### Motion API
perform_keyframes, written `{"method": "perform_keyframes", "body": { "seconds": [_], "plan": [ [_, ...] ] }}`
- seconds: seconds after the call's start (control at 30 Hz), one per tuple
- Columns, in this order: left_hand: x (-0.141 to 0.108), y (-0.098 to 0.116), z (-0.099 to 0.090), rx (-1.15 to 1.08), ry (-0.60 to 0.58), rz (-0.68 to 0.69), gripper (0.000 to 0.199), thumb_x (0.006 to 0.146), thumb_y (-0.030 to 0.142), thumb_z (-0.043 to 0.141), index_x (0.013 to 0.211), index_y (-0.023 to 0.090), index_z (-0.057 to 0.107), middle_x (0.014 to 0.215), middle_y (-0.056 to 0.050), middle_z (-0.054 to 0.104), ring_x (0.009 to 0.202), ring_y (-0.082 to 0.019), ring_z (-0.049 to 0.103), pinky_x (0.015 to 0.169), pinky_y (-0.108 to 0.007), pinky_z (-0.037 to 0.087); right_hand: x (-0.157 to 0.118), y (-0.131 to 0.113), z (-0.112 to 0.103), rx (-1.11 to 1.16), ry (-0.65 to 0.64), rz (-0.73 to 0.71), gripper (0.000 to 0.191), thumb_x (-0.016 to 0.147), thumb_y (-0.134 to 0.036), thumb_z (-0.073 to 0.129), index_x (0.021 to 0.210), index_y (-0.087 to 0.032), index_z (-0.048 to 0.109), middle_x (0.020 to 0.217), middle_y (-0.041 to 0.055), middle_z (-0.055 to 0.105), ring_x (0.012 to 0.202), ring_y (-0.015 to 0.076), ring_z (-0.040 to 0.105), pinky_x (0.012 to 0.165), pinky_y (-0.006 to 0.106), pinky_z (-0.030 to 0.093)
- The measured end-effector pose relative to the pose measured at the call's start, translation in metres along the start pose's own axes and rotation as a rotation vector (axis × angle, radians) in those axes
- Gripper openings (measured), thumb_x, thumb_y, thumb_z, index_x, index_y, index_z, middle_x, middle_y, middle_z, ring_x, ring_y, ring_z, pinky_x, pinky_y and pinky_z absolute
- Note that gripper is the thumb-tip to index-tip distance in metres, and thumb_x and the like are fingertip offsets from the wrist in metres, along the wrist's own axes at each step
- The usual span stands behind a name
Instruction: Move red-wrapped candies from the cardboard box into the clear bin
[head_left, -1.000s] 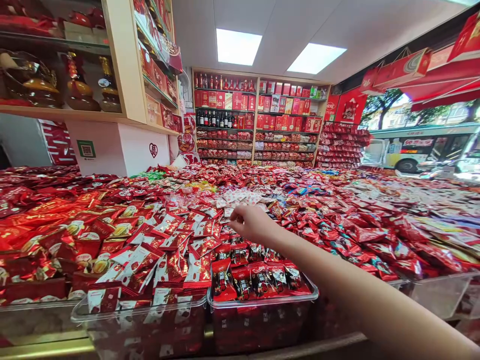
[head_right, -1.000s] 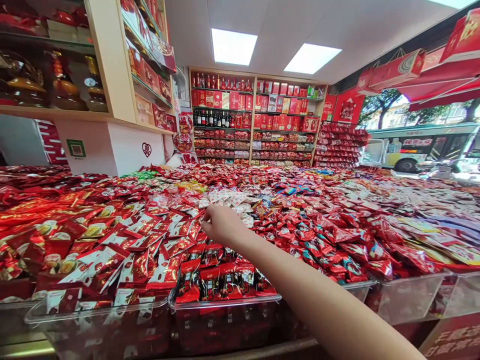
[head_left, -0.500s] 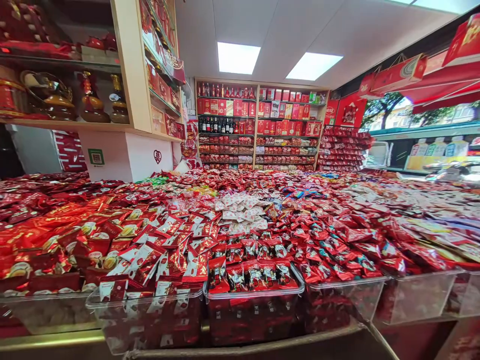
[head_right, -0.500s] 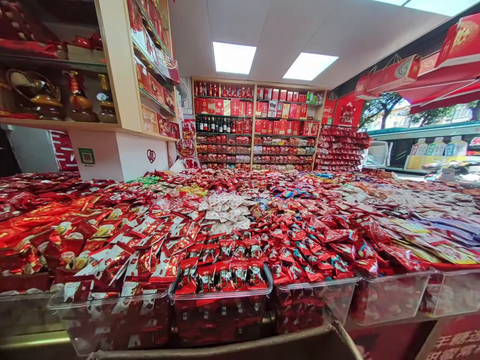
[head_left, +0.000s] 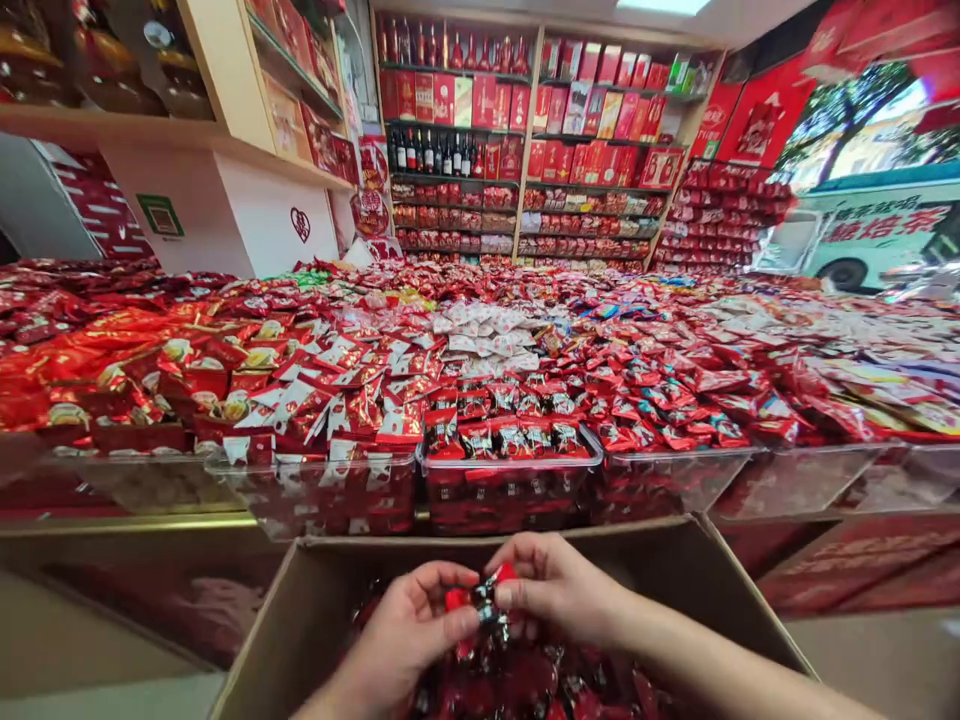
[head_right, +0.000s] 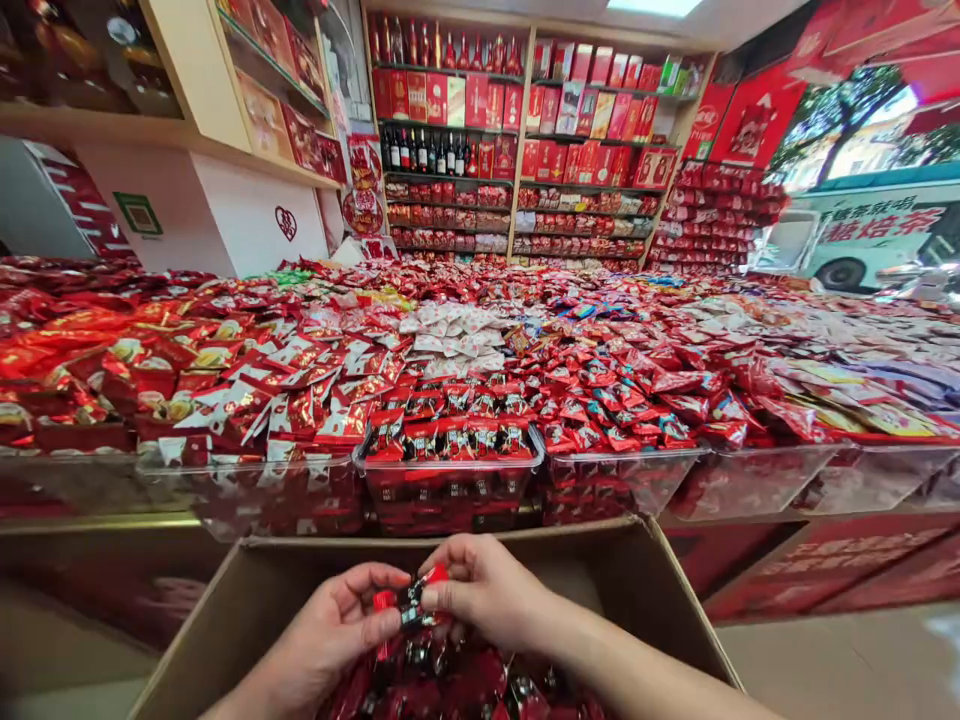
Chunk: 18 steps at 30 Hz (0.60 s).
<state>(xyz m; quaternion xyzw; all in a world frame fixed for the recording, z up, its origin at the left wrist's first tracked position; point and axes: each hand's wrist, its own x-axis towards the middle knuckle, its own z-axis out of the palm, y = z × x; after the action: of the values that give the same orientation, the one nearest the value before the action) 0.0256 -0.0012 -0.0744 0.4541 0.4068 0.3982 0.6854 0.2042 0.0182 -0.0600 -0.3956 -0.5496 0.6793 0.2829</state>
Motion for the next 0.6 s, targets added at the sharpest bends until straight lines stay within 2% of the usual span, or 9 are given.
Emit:
{"method": "perform_keyframes", "body": {
  "seconds": [0.1, 0.23, 0.37, 0.47, 0.53, 0.6],
  "plan": [
    [-0.007, 0.011, 0.007, -0.089, 0.056, -0.031, 0.030, 0.060, 0.023, 0.072, 0.085, 0.015, 0.058, 0.069, 0.000, 0.064, 0.065, -0.010, 0.056, 0.064, -0.023, 0.042, -0.004, -0.010, 0.000, 0.088, -0.021, -0.040, 0.031, 0.063, -0.035, 0.064, 0.082, -0.014, 0.051, 0.055, -0.0036, 0.054, 0.046, 0.0077, 0.051, 0.046, 0.020, 0.040],
    [-0.013, 0.015, 0.010, -0.226, 0.073, -0.083, 0.030, 0.064, 0.020, 0.069, 0.091, 0.016, 0.057, 0.074, -0.001, 0.065, 0.067, -0.011, 0.058, 0.067, -0.024, 0.044, -0.005, -0.009, 0.001, 0.089, 0.010, -0.046, 0.030, 0.066, -0.036, 0.062, 0.081, -0.013, 0.051, 0.054, -0.0037, 0.053, 0.046, 0.0073, 0.051, 0.044, 0.019, 0.039],
    [-0.011, 0.009, 0.010, -0.230, 0.044, -0.122, 0.026, 0.072, 0.026, 0.062, 0.094, 0.015, 0.054, 0.071, -0.001, 0.063, 0.063, -0.012, 0.059, 0.055, -0.022, 0.045, -0.007, -0.003, 0.003, 0.021, 0.060, -0.089, 0.027, 0.068, -0.036, 0.060, 0.082, -0.014, 0.050, 0.054, -0.0040, 0.052, 0.045, 0.0059, 0.047, 0.042, 0.017, 0.035],
    [-0.007, 0.003, 0.008, -0.207, 0.068, -0.119, 0.026, 0.067, 0.030, 0.066, 0.084, 0.013, 0.056, 0.068, -0.001, 0.062, 0.057, -0.012, 0.060, 0.044, -0.017, 0.039, -0.011, -0.007, 0.003, -0.202, 0.102, -0.241, 0.017, 0.072, -0.031, 0.055, 0.080, -0.016, 0.055, 0.059, -0.0012, 0.056, 0.050, 0.0075, 0.049, 0.047, 0.019, 0.038],
    [-0.004, 0.001, 0.007, -0.288, 0.063, -0.138, 0.028, 0.067, 0.034, 0.066, 0.083, 0.014, 0.054, 0.068, -0.002, 0.065, 0.056, -0.013, 0.061, 0.043, -0.016, 0.038, -0.014, -0.012, 0.004, -0.455, 0.142, -0.413, 0.013, 0.074, -0.027, 0.053, 0.080, -0.018, 0.059, 0.070, 0.0031, 0.061, 0.062, 0.0114, 0.055, 0.058, 0.023, 0.043],
    [-0.002, 0.001, 0.006, -0.376, 0.029, -0.166, 0.032, 0.066, 0.038, 0.065, 0.085, 0.016, 0.053, 0.065, -0.002, 0.066, 0.054, -0.013, 0.062, 0.044, -0.017, 0.040, -0.014, -0.016, 0.005, -0.623, 0.181, -0.476, 0.014, 0.072, -0.027, 0.055, 0.081, -0.021, 0.063, 0.080, 0.0056, 0.063, 0.074, 0.0157, 0.057, 0.066, 0.025, 0.044]
  ]
}}
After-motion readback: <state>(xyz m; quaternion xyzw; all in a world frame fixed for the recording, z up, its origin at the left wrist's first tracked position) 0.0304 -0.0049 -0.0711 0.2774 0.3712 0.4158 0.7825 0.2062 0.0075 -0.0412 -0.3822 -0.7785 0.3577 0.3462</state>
